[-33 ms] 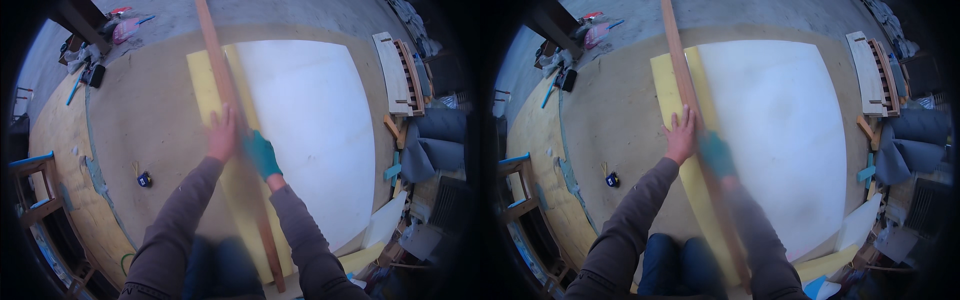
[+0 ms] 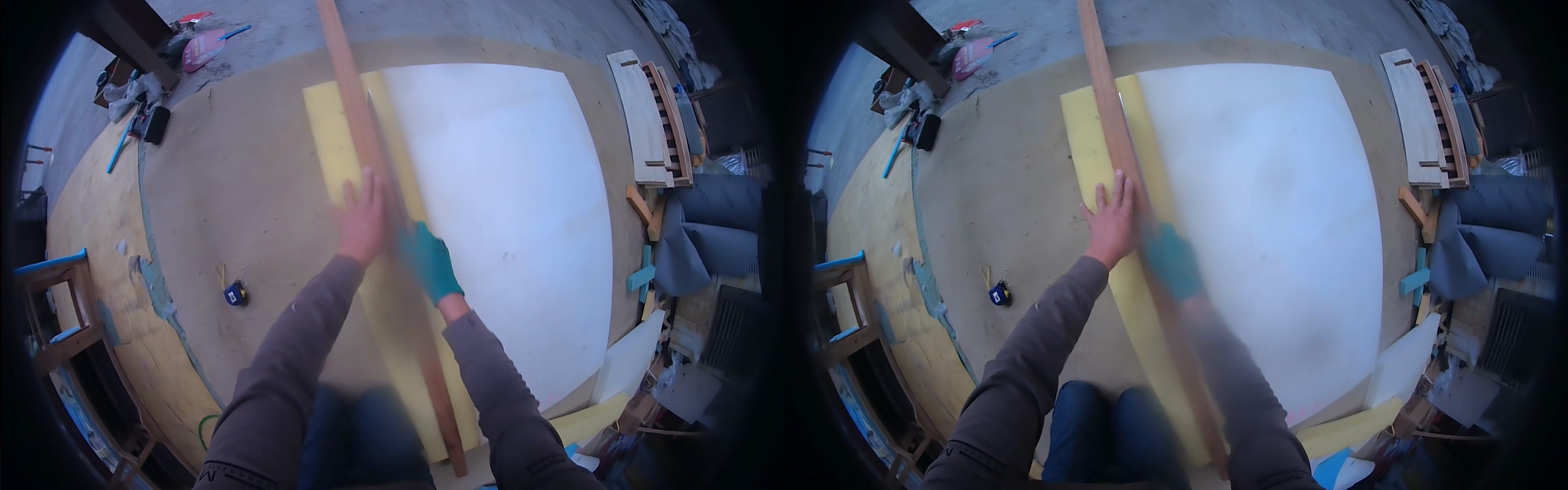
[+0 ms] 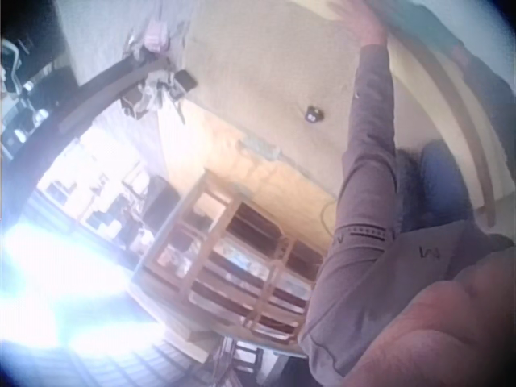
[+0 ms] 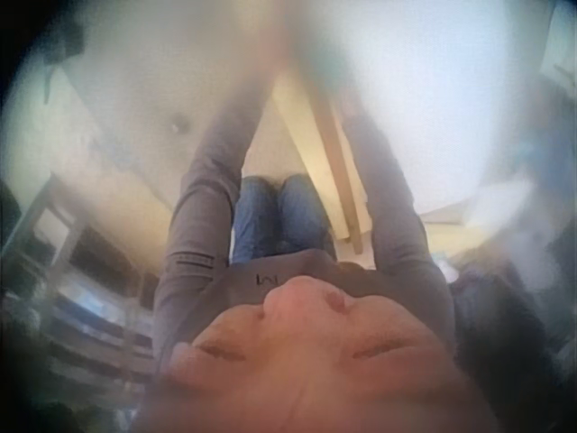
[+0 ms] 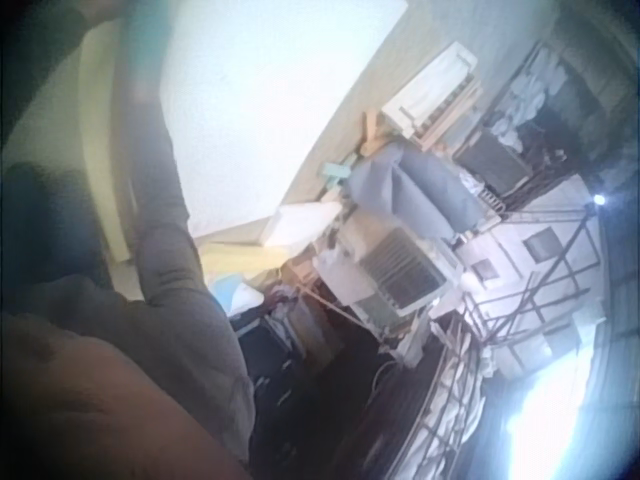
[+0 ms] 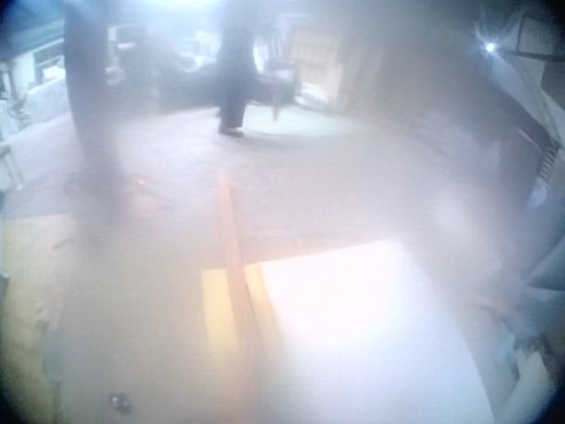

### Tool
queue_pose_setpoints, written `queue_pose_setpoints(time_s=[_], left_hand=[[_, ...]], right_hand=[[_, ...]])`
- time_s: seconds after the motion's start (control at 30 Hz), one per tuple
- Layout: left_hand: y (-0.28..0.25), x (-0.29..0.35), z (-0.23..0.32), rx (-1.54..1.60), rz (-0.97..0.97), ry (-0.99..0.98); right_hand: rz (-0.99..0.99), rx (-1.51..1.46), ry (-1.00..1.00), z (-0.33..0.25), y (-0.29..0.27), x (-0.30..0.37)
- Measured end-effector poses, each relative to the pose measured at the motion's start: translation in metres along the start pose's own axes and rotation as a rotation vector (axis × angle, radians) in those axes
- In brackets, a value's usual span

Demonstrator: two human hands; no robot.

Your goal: The person positions a yellow foam sheet on a white board, clears nearby debris, and uses a wooden straightedge and a long metal blade to cut the foam. They repeatedly reposition the straightedge and slice along it to trim the foam sheet.

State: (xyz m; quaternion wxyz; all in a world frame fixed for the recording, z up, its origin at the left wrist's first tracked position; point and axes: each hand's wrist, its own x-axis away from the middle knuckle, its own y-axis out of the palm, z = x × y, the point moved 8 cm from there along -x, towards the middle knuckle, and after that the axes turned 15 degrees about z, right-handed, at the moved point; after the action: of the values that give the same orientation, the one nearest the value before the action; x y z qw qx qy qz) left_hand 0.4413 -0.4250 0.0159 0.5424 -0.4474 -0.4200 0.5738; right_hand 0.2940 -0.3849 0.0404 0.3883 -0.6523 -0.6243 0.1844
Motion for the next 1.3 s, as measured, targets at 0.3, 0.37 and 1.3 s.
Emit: queue_pose_setpoints(time_s=[0.3,0.37,1.3], left_hand=[[0.006,0.001,-0.006,0.019,-0.003,-0.017],[0.003,0.018,0.002,-0.051,0.049,0.06],[-0.01,0.212,0.089,0.044,0.008,0.259]], right_hand=[[0.095,0.096,-0.048,0.006,-0.001,0.012],[0.189,-0.004,-0.103,-0.009,-0.007,0.006],[0.205,0.345,-0.133,0.116,-0.051,0.238]])
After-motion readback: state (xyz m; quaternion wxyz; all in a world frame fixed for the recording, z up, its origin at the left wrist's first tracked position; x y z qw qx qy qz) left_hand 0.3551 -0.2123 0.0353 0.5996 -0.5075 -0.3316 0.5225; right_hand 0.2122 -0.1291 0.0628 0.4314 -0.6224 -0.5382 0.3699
